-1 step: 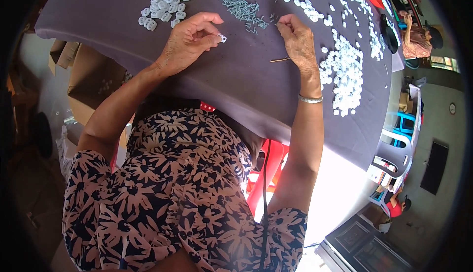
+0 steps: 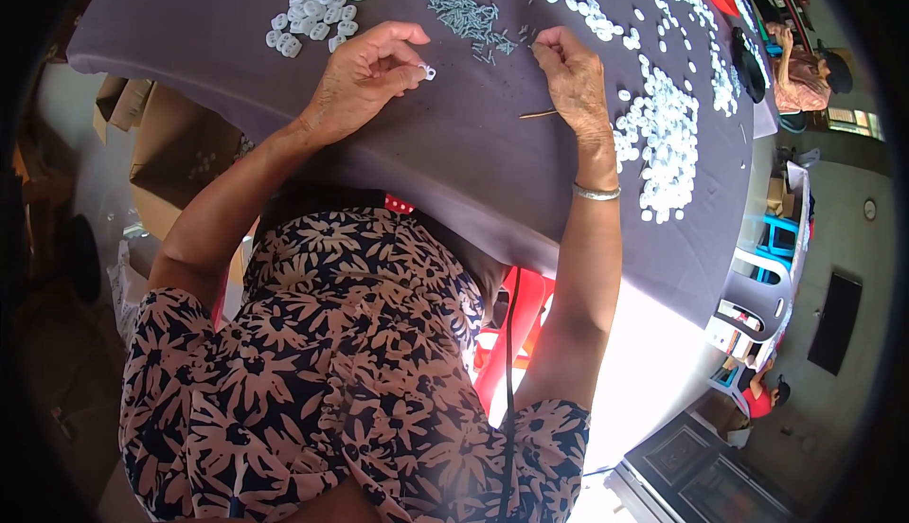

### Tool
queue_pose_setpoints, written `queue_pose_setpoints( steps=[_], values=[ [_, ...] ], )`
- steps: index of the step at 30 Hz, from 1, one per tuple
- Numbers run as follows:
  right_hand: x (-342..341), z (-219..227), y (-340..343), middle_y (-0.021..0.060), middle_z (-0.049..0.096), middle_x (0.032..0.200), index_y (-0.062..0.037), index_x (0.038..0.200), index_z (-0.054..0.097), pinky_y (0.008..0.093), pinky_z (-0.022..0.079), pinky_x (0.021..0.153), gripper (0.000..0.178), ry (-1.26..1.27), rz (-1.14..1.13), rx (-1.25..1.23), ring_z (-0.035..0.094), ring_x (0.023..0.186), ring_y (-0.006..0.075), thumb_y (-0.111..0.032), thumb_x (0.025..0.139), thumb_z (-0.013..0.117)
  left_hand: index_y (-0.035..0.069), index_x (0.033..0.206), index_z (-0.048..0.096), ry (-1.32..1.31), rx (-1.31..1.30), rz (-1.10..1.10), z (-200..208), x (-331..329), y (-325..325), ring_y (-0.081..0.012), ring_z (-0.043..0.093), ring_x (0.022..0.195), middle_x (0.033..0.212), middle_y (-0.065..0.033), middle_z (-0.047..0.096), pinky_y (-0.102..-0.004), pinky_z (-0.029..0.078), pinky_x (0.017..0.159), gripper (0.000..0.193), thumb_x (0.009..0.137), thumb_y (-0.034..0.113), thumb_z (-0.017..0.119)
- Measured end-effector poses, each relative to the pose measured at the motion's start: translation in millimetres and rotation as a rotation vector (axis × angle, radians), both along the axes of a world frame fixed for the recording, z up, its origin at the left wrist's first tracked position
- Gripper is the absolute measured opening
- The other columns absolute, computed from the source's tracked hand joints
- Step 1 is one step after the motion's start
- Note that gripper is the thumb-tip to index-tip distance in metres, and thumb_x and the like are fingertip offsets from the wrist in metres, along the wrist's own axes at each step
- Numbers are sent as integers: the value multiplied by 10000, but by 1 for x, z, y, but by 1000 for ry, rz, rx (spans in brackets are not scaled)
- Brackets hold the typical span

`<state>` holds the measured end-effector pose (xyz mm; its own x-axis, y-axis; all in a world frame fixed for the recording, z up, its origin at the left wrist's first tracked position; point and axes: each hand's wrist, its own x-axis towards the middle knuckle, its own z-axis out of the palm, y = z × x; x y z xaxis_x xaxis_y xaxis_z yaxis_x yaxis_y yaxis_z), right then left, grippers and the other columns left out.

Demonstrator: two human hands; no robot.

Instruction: The person assembles cord locks by hand by picking up plastic components and small metal springs from the table, inserting the springs into the plastic pieces, and placing the assembled fasteners in a pile on the table.

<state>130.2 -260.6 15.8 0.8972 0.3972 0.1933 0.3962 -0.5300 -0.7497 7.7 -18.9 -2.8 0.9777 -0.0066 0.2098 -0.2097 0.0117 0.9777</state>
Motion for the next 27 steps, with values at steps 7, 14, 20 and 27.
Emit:
queue_pose_setpoints(
  steps=[7, 14, 20, 27],
  values=[
    [-9, 5, 8, -26, 575, 662, -14, 923, 647, 215, 423, 578, 145, -266, -132, -299, 505, 618, 53, -147, 885, 602, 54, 1147, 541, 23, 48, -11, 1, 0, 1, -52, 557, 748, 855, -6, 621, -201, 469, 672, 305, 852, -1, 599],
    [3, -12, -8, -14, 624, 703, -8, 910, 659, 206, 456, 612, 104, -231, -184, -23, 545, 653, 37, -88, 843, 661, 40, 1120, 556, 15, 59, 1, 3, -2, 0, -67, 566, 735, 819, -20, 635, -221, 477, 693, 287, 840, 42, 619],
    [-3, -7, 1, -25, 619, 727, 2, 895, 656, 191, 455, 637, 105, -201, -88, -76, 534, 665, 33, -73, 824, 677, 43, 1117, 560, 13, 58, 10, 0, 0, 1, -70, 567, 739, 823, -22, 635, -224, 479, 695, 286, 838, 40, 621],
    [-5, -3, -8, -45, 520, 676, 13, 881, 628, 204, 380, 557, 126, 34, -66, 101, 439, 626, 35, -112, 867, 625, 48, 1105, 569, 4, 79, 17, -1, -1, 0, -71, 571, 747, 823, -17, 636, -226, 479, 698, 273, 837, 44, 621]
  ],
)
